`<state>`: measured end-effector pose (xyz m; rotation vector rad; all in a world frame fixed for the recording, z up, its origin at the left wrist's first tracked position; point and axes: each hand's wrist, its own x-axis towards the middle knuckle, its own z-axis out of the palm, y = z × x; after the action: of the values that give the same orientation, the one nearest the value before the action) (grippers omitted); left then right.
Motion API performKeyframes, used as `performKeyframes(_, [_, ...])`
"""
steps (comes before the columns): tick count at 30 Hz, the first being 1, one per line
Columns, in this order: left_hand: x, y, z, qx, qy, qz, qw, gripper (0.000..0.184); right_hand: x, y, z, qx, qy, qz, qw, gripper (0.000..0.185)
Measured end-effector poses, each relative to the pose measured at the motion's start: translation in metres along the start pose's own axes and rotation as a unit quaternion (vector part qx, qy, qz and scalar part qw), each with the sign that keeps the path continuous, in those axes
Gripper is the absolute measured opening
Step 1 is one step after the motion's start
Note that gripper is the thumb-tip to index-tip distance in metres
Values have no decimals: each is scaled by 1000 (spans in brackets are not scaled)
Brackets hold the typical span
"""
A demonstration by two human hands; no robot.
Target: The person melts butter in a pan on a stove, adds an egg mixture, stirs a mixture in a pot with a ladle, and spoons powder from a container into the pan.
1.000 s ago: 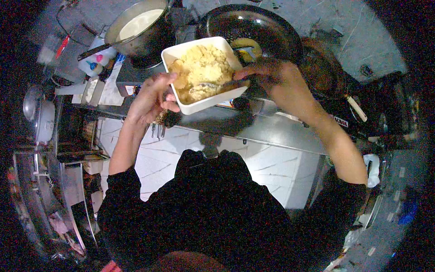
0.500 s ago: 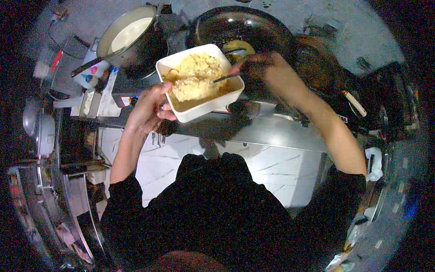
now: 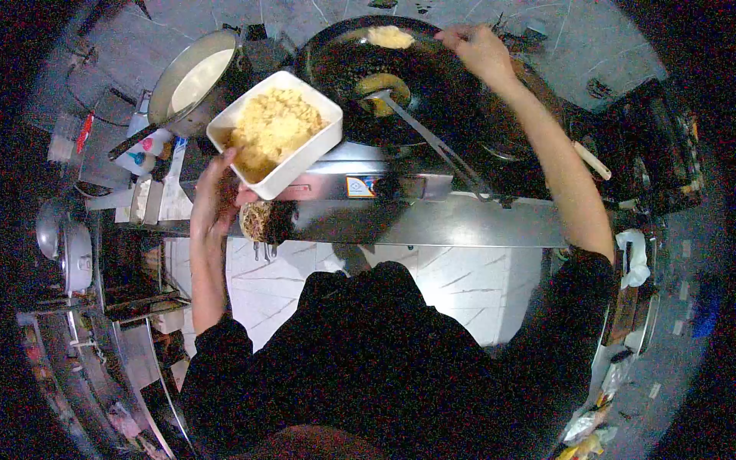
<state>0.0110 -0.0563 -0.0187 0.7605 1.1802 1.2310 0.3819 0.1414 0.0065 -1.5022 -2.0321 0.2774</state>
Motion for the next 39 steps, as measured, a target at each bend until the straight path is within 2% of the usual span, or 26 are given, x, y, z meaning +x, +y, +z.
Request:
performKeyframes(1, [-1, -2, -6, -12, 17, 9, 1000, 50, 3, 11, 12, -90, 45, -21, 995, 34])
performKeyframes(3, [-2, -9, -17, -36, 52, 28, 998, 44, 4, 38, 45, -196, 29, -37, 980, 31])
performKeyframes(5, [-7, -11, -17, -54, 45, 34, 997, 42, 0, 59, 78, -280, 13, -57, 958, 30])
performKeyframes(7, [-12, -10, -21, -60, 49, 33, 996, 41, -13, 53, 88, -239, 4, -142, 961, 30])
performKeyframes(9, [-15, -9, -21, -61, 56, 34, 996, 41, -21, 47, 84, -228, 1, -168, 959, 30])
performKeyframes(11, [-19, -12, -22, -53, 53, 32, 997, 40, -24, 20, 61, -252, 0, -132, 959, 28])
performKeyframes(14, [-22, -9, -27, -32, 26, 14, 999, 39, -16, 32, 47, -177, 46, -28, 983, 25])
performKeyframes(15, [-23, -12, -26, -31, 55, 36, 997, 38, -17, 10, 28, -118, 21, 48, 992, 26])
performKeyframes(16, [-22, -13, -29, -31, 47, 25, 998, 38, -12, 18, 20, -33, 38, 6, 999, 27])
performKeyframes(17, [-20, -13, -31, -30, 38, 12, 999, 38, -6, 23, 14, 72, 14, -6, 997, 30])
performKeyframes(19, [-20, -10, -24, -28, 51, 23, 998, 37, -25, -37, -15, 207, -52, 15, 977, 25])
performKeyframes(22, [-14, -10, -27, -32, 33, 14, 999, 37, -57, -111, -22, 168, -46, -131, 976, 17])
performKeyframes(23, [-13, -11, -27, -38, 20, 18, 999, 38, -68, -131, -23, 95, -39, -230, 968, 20])
performKeyframes(28, [-19, -19, -18, -45, -1, 55, 997, 45, -98, -140, -19, -51, -16, -379, 924, 45])
performKeyframes(31, [-23, -15, -19, -22, -35, 64, 997, 49, -105, -140, -6, -45, -22, -390, 919, 43])
performKeyframes(34, [-24, -16, -22, 1, -21, 38, 999, 46, -107, -133, 2, -35, -39, -378, 924, 39])
performKeyframes(37, [-25, -16, -21, 4, 6, 28, 1000, 43, -102, -124, 5, -11, -70, -342, 937, 44])
performKeyframes(39, [-23, -19, -22, -6, 9, 22, 1000, 40, -102, -124, 6, 25, -102, -310, 945, 39])
